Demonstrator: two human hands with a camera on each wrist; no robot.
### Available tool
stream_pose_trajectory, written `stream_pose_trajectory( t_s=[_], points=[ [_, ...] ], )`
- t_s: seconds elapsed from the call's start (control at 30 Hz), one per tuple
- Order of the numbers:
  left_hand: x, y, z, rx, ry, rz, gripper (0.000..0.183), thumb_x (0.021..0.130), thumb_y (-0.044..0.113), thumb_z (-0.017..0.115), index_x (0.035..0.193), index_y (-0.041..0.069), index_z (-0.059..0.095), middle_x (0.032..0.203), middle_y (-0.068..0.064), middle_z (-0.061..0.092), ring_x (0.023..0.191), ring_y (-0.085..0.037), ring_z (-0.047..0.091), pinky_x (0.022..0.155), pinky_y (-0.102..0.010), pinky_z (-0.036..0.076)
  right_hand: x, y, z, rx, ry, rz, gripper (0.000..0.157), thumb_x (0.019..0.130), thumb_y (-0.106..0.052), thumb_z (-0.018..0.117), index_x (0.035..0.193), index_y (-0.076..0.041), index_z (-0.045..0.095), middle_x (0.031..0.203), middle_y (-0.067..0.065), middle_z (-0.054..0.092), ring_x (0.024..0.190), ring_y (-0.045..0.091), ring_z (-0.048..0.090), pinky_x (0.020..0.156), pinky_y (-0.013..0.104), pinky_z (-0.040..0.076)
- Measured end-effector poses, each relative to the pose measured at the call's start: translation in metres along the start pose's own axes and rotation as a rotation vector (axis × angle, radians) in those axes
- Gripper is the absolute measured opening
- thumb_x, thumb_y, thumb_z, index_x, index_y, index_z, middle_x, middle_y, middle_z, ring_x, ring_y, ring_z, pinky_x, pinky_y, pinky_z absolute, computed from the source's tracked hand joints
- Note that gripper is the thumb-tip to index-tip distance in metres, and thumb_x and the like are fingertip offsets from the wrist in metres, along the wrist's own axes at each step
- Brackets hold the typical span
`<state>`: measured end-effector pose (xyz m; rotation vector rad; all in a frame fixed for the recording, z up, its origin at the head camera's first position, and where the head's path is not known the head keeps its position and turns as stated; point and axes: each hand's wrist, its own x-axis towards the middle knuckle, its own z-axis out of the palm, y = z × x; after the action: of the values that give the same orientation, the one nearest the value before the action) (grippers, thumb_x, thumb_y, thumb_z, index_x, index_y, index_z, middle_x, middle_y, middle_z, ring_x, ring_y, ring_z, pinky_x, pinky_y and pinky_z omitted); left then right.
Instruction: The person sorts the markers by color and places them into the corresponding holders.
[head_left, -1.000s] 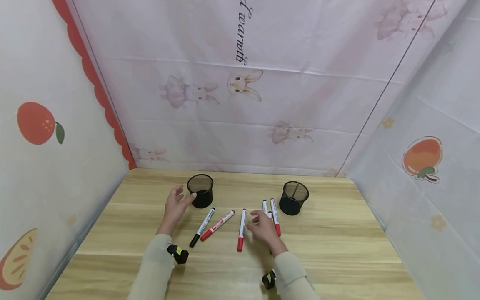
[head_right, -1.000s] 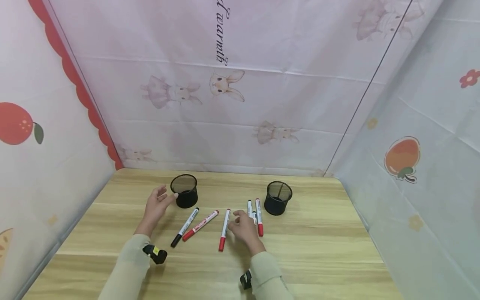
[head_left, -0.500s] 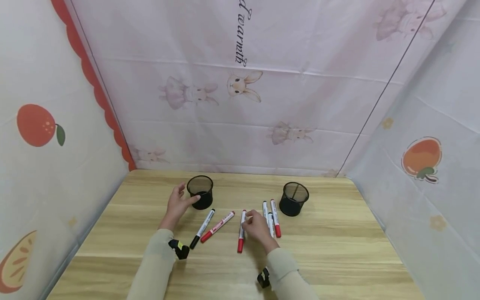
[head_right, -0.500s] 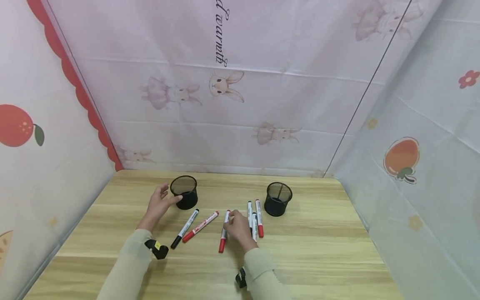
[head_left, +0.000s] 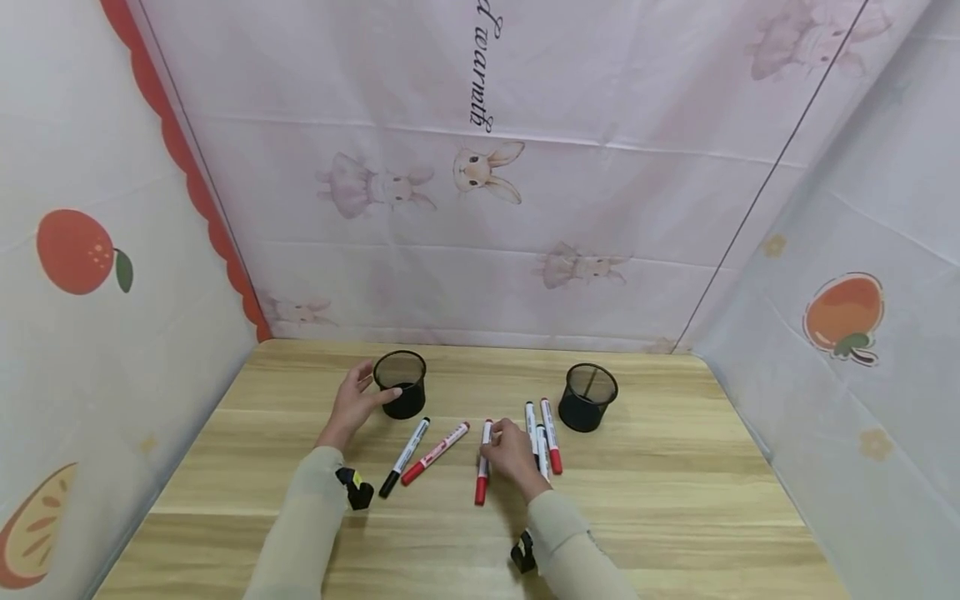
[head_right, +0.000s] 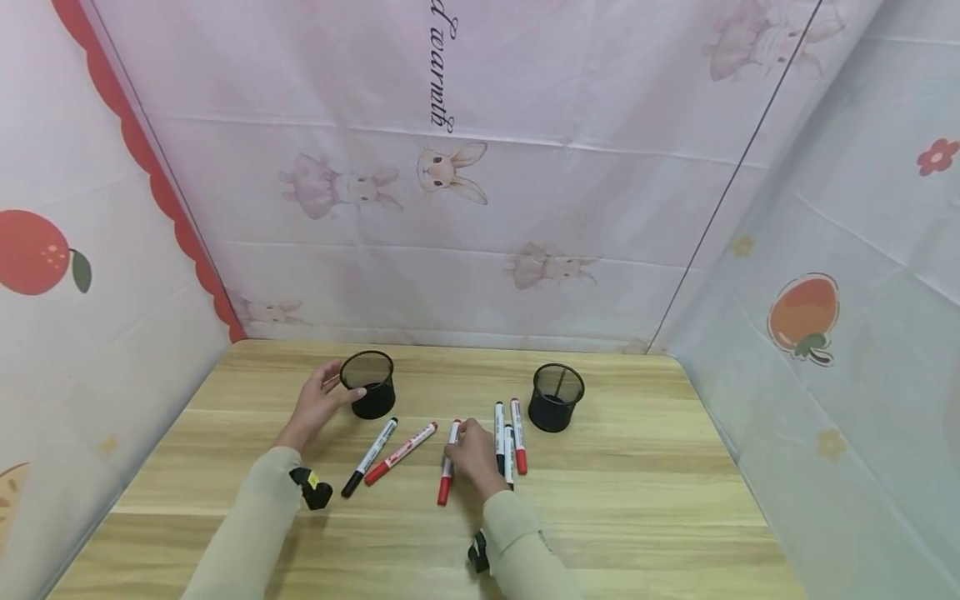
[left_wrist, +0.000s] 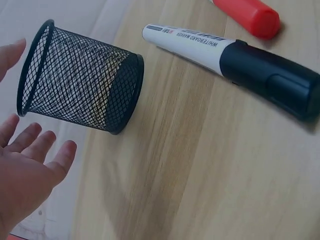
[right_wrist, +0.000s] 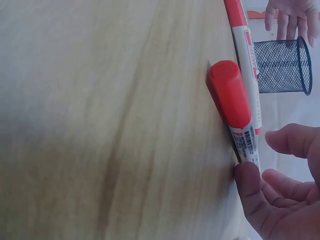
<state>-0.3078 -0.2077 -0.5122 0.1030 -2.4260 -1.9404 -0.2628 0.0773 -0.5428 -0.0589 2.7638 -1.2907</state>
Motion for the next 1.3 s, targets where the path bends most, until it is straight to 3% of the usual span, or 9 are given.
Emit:
stream_pose_trajectory(
  t_s=[0.3, 0.5, 0.73, 0.9, 1.3],
  points=[
    [0.007, -0.004, 0.002, 0.03, 0.011, 0.047, 0.092, 0.071, 0.034, 0.081, 0.142, 0.006, 0.03, 0.142, -0.018, 0.032, 0.131, -0.035, 0.028, 0.103, -0.047, 0.029, 0.0, -0.002, 0.008, 0.023, -0.007, 0.021, 0.036, 0.075, -0.01, 0.074, 0.102, 0.004, 0.056, 0.063, 0.004, 0.053, 0.049, 0.012, 0.049, 0.043, 0.026, 0.042],
    [0.008, -0.004, 0.003, 0.043, 0.032, 0.023, 0.099, 0.068, 0.04, 0.082, 0.144, 0.006, 0.027, 0.143, -0.018, 0.032, 0.131, -0.034, 0.028, 0.104, -0.045, 0.027, 0.001, 0.0, 0.012, 0.036, 0.001, 0.019, 0.032, 0.073, -0.009, 0.076, 0.095, 0.004, 0.057, 0.062, 0.003, 0.054, 0.048, 0.011, 0.05, 0.043, 0.025, 0.043],
    [0.01, 0.0, 0.008, 0.038, 0.024, 0.051, 0.095, 0.071, 0.034, 0.081, 0.145, 0.006, 0.027, 0.141, -0.017, 0.035, 0.132, -0.035, 0.027, 0.104, -0.046, 0.028, 0.002, 0.0, 0.014, 0.012, 0.02, 0.034, 0.028, 0.072, -0.011, 0.077, 0.09, 0.001, 0.059, 0.065, 0.002, 0.054, 0.052, 0.012, 0.051, 0.045, 0.025, 0.043],
    [0.01, 0.001, 0.012, 0.031, 0.04, 0.057, 0.092, 0.073, 0.03, 0.08, 0.144, 0.005, 0.027, 0.143, -0.019, 0.032, 0.131, -0.038, 0.027, 0.101, -0.047, 0.033, 0.002, -0.001, 0.015, 0.005, 0.051, 0.026, 0.027, 0.07, -0.011, 0.078, 0.086, 0.001, 0.06, 0.064, 0.002, 0.055, 0.051, 0.012, 0.051, 0.045, 0.025, 0.043],
    [0.008, -0.002, 0.024, 0.029, 0.092, 0.067, 0.087, 0.074, 0.026, 0.08, 0.142, 0.004, 0.031, 0.139, -0.02, 0.038, 0.128, -0.034, 0.033, 0.101, -0.046, 0.032, 0.0, -0.001, 0.015, -0.024, 0.089, 0.054, 0.028, 0.07, -0.015, 0.08, 0.085, -0.001, 0.061, 0.064, 0.001, 0.054, 0.052, 0.013, 0.05, 0.046, 0.026, 0.042]
  ],
)
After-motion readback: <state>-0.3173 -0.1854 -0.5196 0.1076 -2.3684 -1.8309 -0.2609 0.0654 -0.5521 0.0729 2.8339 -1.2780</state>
